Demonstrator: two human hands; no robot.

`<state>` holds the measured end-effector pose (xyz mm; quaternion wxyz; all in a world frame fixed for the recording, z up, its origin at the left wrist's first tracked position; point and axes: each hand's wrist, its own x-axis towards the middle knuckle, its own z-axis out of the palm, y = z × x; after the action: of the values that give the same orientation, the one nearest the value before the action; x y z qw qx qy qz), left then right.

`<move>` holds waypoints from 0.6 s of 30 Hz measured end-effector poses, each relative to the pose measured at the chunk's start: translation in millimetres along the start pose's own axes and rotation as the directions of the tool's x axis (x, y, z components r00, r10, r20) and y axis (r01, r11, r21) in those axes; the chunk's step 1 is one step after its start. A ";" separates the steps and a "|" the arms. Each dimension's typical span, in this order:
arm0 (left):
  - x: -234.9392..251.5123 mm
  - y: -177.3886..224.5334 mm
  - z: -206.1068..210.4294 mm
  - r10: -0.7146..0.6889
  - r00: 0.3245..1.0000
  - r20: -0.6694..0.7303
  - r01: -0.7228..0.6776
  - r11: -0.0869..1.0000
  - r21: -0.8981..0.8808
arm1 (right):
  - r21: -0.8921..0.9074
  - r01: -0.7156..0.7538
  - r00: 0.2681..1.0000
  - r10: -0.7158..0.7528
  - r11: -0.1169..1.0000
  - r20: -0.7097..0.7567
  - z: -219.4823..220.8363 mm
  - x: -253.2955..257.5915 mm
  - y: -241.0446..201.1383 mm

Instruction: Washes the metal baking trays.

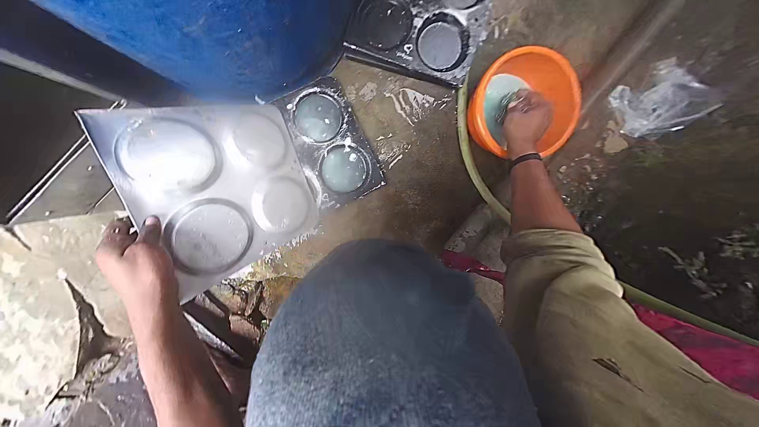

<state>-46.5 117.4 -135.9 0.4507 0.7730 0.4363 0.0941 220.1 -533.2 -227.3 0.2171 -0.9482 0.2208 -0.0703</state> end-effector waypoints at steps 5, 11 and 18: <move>-2.5 -17.8 0.9 -0.147 0.985 0.092 0.156 0.983 -0.093 | 0.274 -0.199 0.964 0.139 0.941 0.226 -2.5 15.7 14.8; -10.0 -30.0 12.9 -0.176 0.970 0.167 0.209 0.955 -0.212 | -0.284 0.116 0.962 -0.036 0.952 0.271 22.7 31.0 16.6; -10.8 -28.4 12.2 -0.182 0.964 0.194 0.225 0.947 -0.230 | -0.380 -0.111 0.972 0.180 0.918 0.152 29.4 23.4 1.7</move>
<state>-63.2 107.7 -162.4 0.5874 0.6659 0.4586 0.0347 247.1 -533.9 -253.6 0.0592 -0.9553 0.2793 0.0764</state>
